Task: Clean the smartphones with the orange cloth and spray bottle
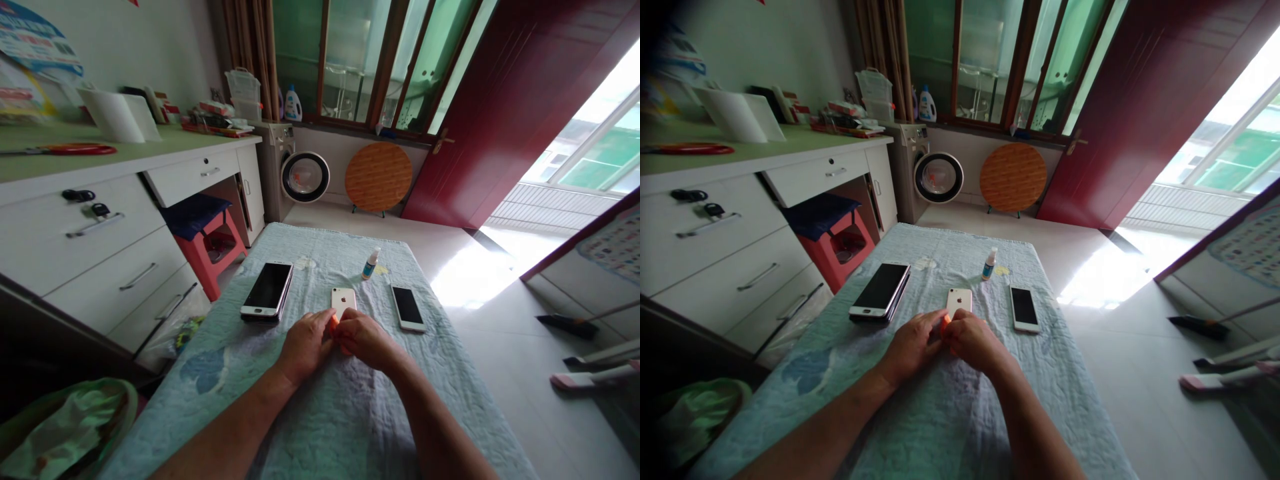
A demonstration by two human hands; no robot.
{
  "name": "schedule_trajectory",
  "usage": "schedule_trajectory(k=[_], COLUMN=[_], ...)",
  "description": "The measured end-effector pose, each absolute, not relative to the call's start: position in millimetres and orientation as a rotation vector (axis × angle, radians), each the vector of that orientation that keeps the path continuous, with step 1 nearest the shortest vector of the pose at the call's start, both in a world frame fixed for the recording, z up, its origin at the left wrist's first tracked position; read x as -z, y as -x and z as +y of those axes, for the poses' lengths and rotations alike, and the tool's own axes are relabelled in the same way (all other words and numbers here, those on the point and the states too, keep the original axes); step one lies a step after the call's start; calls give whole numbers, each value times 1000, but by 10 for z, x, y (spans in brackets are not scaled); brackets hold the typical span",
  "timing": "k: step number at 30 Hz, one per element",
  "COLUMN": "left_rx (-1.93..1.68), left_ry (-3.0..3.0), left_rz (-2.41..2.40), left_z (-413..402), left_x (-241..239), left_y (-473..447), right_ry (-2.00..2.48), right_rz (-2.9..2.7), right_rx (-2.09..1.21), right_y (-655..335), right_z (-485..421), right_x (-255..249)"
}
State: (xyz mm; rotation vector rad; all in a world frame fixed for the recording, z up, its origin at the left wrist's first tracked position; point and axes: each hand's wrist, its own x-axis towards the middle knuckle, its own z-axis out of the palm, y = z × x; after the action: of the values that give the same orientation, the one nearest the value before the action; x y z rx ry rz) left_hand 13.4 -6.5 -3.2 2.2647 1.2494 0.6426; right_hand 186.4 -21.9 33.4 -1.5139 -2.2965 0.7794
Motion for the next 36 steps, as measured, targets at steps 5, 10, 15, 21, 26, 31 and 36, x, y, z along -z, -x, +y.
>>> schedule_trajectory(k=[5,10,15,21,26,31,36], left_rx=[-616,-576,-548,-557,-544,-513,-523], left_ry=[-2320,-2320,-2320,-2349,-2379,-2427,-2437], left_rz=[1200,1243,1270,1253,1258,1255,1242], left_z=[-78,-83,-85,-75,-72,-85,-113], left_x=[-5,-4,-18,14,24,-16,-95], left_y=[-140,-137,-140,-149,-148,-159,-170], right_ry=[1624,1707,1779,1857,1919,1853,1532], right_rz=[-2301,-2303,-2203,-2116,-2176,-2257,-2406], right_rx=[-835,-758,-611,-343,-171,-176,-342], right_y=[-2008,-2144,-2181,-2138,-2092,-2011,-1958], right_z=[-176,-128,-75,56,126,114,53], right_x=[-382,-372,-301,-93,-3,-17,-42])
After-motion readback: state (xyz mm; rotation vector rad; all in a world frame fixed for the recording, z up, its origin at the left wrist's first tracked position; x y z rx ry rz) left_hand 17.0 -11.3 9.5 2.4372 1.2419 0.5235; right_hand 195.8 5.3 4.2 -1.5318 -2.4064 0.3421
